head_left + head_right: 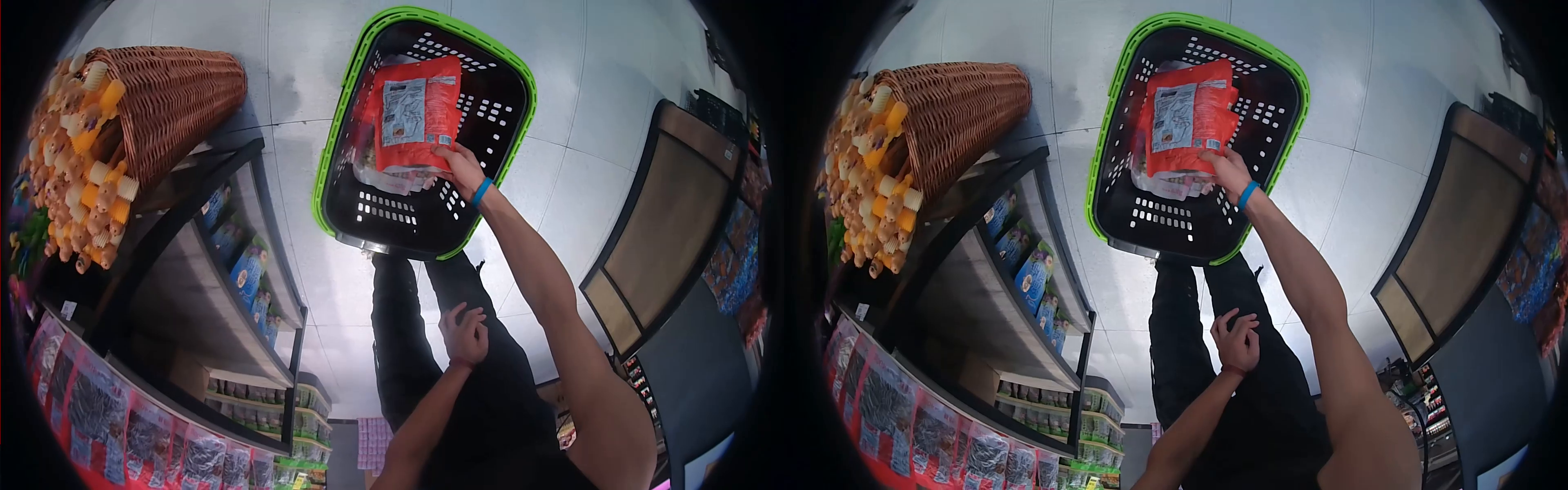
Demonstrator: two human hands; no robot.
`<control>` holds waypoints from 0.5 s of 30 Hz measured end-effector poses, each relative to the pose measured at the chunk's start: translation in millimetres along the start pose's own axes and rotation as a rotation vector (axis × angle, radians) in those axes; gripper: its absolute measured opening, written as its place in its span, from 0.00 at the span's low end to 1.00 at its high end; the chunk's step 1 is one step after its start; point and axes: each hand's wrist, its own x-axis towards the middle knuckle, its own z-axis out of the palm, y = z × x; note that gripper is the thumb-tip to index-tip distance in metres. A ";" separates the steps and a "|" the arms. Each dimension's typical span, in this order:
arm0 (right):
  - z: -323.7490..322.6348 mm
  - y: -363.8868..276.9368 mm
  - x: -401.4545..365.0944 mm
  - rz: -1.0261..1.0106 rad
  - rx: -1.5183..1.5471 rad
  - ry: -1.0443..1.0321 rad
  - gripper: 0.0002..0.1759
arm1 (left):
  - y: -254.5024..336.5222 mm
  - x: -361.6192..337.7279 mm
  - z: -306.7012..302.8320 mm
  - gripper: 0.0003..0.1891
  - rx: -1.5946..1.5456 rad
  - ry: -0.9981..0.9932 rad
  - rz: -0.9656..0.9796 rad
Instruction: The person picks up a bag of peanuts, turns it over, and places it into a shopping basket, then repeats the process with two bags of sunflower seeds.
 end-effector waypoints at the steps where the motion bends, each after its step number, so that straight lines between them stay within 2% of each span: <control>1: 2.9 7.8 11.9 0.042 0.015 -0.023 0.20 | 0.1 -1.2 -0.7 0.08 -0.002 -0.003 -0.002; 4: 8.1 35.9 47.1 0.122 0.031 -0.065 0.20 | -2.8 -2.6 0.3 0.08 -0.041 -0.004 -0.011; 6: 15.1 53.0 67.3 0.279 -0.176 0.021 0.19 | -3.9 -2.6 -0.1 0.09 -0.027 -0.008 -0.012; 8: 17.8 62.2 82.2 0.290 -0.269 0.026 0.21 | -3.4 -3.2 -2.0 0.09 -0.052 -0.021 -0.015; 10: 27.5 56.5 79.5 0.335 -0.180 0.139 0.30 | -4.1 -4.1 -1.9 0.09 -0.058 -0.012 -0.019; 11: 29.9 56.4 78.1 0.337 -0.183 0.141 0.30 | -4.4 -3.6 -1.6 0.10 -0.055 -0.011 -0.018; 13: 28.6 62.8 83.4 0.234 -0.263 0.127 0.39 | -4.7 -3.2 -1.4 0.10 -0.056 -0.010 -0.015; 15: 31.2 62.5 85.2 0.257 -0.200 0.153 0.42 | -5.7 -2.1 -3.7 0.10 -0.065 -0.015 -0.023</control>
